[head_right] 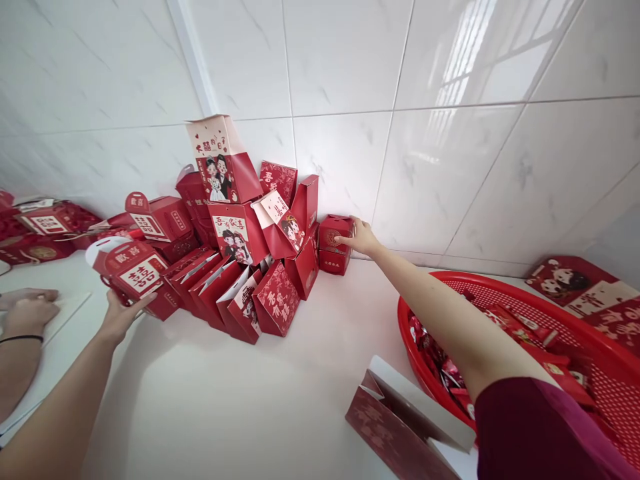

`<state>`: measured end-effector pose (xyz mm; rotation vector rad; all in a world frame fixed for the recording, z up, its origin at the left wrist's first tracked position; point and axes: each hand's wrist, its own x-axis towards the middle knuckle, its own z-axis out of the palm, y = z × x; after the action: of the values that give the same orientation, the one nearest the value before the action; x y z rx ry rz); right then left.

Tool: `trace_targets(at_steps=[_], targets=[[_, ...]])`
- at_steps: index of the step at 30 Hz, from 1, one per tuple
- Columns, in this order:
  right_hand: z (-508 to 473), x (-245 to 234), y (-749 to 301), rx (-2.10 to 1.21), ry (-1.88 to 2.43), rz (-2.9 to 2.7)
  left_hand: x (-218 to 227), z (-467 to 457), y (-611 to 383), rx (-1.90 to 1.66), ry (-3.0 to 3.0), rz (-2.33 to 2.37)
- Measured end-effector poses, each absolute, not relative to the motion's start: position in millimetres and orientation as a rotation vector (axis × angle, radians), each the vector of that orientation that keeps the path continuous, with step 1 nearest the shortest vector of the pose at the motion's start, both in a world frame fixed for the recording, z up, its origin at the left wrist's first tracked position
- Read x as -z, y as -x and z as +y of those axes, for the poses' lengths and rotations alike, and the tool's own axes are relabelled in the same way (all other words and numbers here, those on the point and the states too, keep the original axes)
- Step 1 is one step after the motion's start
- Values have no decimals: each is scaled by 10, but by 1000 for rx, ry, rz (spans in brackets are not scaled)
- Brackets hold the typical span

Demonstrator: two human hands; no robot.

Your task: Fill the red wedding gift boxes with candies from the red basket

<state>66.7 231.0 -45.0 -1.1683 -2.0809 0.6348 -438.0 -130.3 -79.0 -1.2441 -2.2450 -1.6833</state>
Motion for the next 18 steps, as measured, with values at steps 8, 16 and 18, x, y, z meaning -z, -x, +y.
trace_targets(at_steps=[8,16,18], targets=[[2320,404,-621,-632,1102,-1984,694,-1313,4117,1741,1143,-2263],[1429,-347,-1020,-390,1033,-1944,193,-1550,2971,1463,1188,-1800],[968,-544,-1028,-281,902,-1998,61,-1528,2307,1360,1482,-1724]])
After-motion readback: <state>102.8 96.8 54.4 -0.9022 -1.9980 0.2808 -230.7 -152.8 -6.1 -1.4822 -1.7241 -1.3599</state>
